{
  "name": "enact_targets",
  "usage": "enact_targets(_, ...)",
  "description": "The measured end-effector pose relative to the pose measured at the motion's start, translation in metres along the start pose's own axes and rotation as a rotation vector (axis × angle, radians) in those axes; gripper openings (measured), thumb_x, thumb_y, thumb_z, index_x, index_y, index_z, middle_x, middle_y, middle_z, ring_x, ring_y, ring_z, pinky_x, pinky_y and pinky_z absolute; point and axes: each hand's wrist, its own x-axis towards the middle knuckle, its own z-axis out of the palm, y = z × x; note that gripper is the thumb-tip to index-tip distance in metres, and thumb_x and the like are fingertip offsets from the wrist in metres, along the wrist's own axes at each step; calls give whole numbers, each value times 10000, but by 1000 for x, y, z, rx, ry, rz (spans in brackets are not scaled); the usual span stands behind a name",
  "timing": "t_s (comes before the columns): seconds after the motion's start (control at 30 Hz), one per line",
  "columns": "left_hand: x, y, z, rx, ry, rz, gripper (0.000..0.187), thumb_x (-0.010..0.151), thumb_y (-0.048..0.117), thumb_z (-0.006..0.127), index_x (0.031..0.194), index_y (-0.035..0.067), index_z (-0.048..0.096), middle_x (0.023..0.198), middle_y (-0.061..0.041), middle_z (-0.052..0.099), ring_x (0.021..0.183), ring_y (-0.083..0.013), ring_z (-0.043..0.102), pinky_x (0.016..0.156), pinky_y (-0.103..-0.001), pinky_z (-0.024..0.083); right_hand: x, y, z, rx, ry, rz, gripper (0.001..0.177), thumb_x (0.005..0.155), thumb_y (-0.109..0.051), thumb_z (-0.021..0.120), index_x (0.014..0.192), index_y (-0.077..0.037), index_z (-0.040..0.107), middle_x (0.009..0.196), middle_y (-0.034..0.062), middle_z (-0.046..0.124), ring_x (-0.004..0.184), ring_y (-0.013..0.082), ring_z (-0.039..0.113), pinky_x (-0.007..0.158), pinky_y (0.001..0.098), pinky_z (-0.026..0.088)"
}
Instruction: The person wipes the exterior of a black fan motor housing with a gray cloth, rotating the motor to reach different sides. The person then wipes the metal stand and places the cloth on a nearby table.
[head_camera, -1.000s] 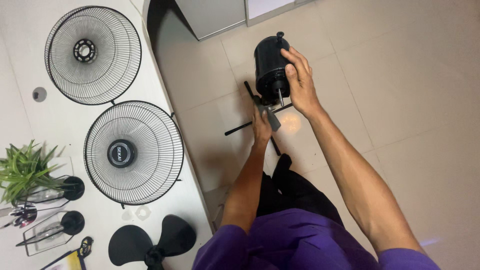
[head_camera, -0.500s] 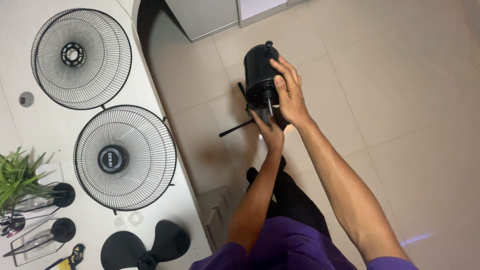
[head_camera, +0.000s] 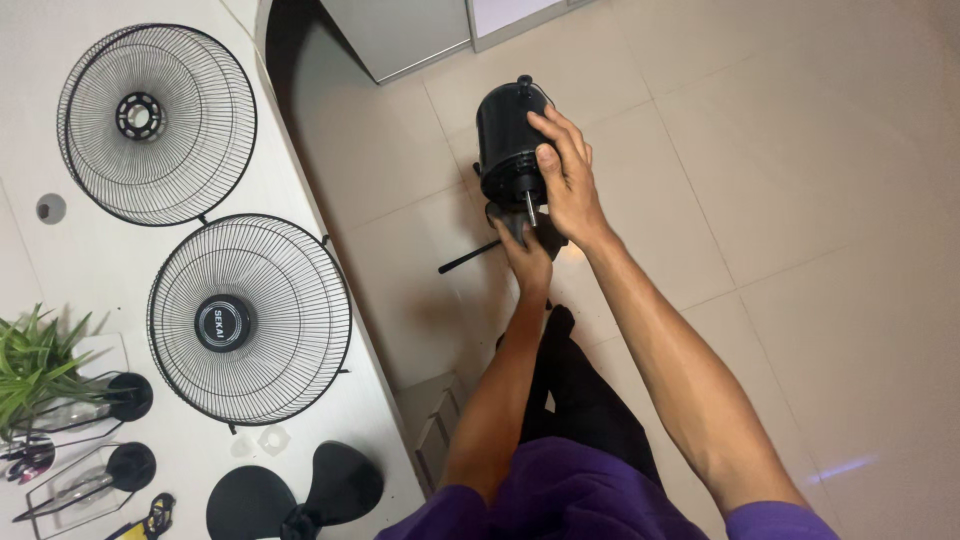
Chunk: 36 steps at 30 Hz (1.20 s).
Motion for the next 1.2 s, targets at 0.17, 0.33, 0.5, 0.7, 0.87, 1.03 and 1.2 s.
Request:
enact_targets(0.17, 1, 18, -2, 38, 12, 215, 703, 1064, 107, 483, 1643, 0, 98, 1687, -311, 192, 1565, -424, 232, 1256, -466, 237, 2, 0, -2, -7, -6, 6, 519, 1124, -493, 377, 1499, -172, 538, 1643, 153, 390, 1500, 361, 354, 1256, 484, 267)
enact_targets(0.33, 17, -32, 1, 83, 0, 175, 749, 1034, 55, 508, 1638, 7, 70, 1692, -296, 154, 1558, -423, 213, 1259, -453, 210, 2, -3, -5, -8, -27, 2, 496, 1130, -458, 390, 1504, -164, 529, 1651, 156, 384, 1511, 355, 343, 1259, 487, 249)
enact_targets(0.5, 40, -68, -17, 227, -150, -74, 790, 974, 71, 612, 1623, 34, 165, 1628, -250, 357, 1509, -377, 392, 1241, -399, 284, 3, -1, -12, -10, -59, -37, 458, 1149, -386, 436, 1532, -148, 515, 1663, 167, 370, 1535, 352, 347, 1262, 483, 278)
enact_targets(0.7, 8, -12, -68, 51, -235, -275, 949, 927, 106, 670, 1639, 75, 43, 1460, -244, 543, 1329, -317, 567, 1124, -384, 445, -34, 26, -11, 111, 149, 146, 570, 1070, -346, 577, 1556, -114, 391, 1590, 135, 397, 1430, 333, 452, 1093, 458, 484)
enact_targets(0.87, -41, 39, -91, -296, -318, -286, 1073, 835, 59, 753, 1627, 131, 33, 1464, -189, 456, 1290, -274, 540, 1055, -406, 505, -110, 67, 4, 128, -45, 549, 642, 946, -384, 678, 1471, -96, 449, 1478, 146, 473, 1304, 296, 495, 1017, 452, 498)
enact_targets(1.03, -88, 40, -94, -281, -382, -38, 1093, 824, 88, 849, 1633, 90, 114, 1459, -189, 472, 1288, -278, 540, 1062, -405, 495, -193, 84, 7, 681, -230, 730, 407, 985, -279, 714, 1307, -53, 610, 1229, 78, 623, 1152, 171, 569, 976, 345, 471)
enact_targets(1.2, -95, 42, -100, -174, -587, -14, 1043, 820, 120, 855, 1618, 51, 187, 1428, -173, 515, 1250, -269, 592, 1051, -398, 517, -217, 71, -11, 883, -171, 791, 272, 967, -231, 691, 1199, -97, 645, 1092, 12, 672, 1037, 122, 628, 915, 302, 518)
